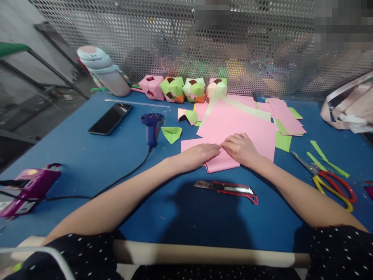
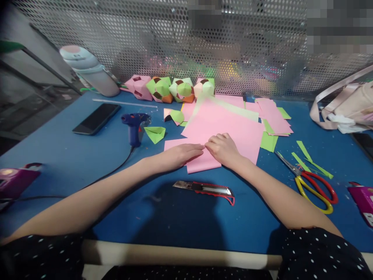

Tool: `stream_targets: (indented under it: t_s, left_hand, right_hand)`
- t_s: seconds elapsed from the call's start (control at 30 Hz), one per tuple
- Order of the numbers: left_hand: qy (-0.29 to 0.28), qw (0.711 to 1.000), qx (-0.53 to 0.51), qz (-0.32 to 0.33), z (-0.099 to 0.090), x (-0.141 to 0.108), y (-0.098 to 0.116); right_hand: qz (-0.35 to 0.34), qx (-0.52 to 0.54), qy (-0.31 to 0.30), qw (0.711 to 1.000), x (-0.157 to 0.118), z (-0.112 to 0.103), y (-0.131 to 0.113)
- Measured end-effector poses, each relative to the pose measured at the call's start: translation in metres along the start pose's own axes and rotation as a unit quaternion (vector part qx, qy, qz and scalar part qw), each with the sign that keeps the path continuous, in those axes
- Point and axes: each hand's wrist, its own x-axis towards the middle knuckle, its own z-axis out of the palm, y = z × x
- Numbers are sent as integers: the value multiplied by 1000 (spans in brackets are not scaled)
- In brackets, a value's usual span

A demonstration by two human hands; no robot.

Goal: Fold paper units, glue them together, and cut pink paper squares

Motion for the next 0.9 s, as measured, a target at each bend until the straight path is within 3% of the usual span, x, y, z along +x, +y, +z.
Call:
stream_targets:
  t_s: [0.13, 0.33, 0.77, 0.9]
  left_hand:
    - [-2, 1000, 9, -7, 2, 2, 1]
    - [-29, 997, 33, -67, 2, 5, 6]
    - [-33, 999, 7, -12, 2, -8, 2]
    - [-41, 998, -6, -36, -1, -5, 10]
  right_hand:
    - [-11, -2, -24, 1000, 2, -7, -2]
    - [-36, 11, -52, 998, 4, -9, 4]
    - [-40, 73, -139, 987, -8, -25, 12]
    - [-29, 78, -144, 986, -7, -27, 8]
